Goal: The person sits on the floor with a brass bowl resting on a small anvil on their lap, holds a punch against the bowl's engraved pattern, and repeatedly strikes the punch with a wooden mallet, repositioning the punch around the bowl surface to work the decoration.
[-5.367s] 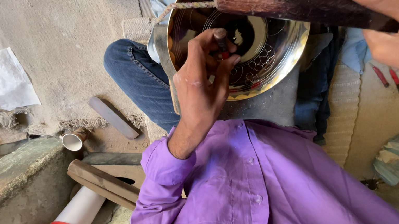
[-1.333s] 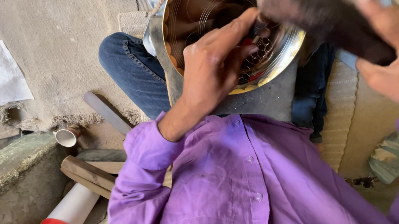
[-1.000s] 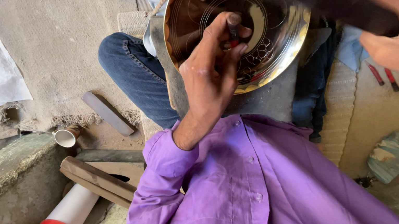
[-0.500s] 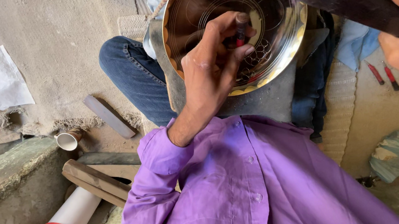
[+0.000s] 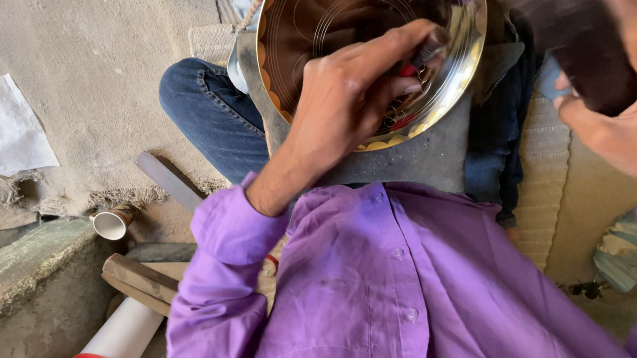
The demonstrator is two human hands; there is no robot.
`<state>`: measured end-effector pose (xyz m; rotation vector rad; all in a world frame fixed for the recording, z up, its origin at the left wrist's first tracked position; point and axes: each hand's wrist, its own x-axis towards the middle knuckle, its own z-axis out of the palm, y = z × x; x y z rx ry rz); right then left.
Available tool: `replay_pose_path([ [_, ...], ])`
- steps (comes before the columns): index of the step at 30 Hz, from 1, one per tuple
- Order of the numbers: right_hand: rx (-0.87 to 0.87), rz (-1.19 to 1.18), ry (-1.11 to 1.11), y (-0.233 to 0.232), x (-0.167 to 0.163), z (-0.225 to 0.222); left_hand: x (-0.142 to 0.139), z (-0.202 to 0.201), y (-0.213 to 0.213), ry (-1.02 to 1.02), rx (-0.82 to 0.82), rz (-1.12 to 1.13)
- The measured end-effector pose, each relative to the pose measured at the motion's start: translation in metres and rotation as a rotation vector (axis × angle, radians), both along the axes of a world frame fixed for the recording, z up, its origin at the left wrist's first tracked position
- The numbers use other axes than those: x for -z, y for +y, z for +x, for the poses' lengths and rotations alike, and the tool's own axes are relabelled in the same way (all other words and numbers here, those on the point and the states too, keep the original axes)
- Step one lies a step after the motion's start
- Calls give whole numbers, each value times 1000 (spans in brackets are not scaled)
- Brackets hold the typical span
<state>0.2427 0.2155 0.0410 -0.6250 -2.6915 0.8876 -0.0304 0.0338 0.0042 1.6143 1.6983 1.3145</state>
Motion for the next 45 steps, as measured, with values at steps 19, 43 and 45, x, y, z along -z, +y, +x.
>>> replay_pose_path([
  [19, 445, 219, 280, -134, 140, 74, -9, -26, 63, -16, 983, -122],
  [43, 253, -195, 62, -52, 34, 15, -7, -10, 1, 4, 200, -88],
  [45, 107, 38, -52, -35, 19, 3, -8, -4, -6, -14, 68, -79],
])
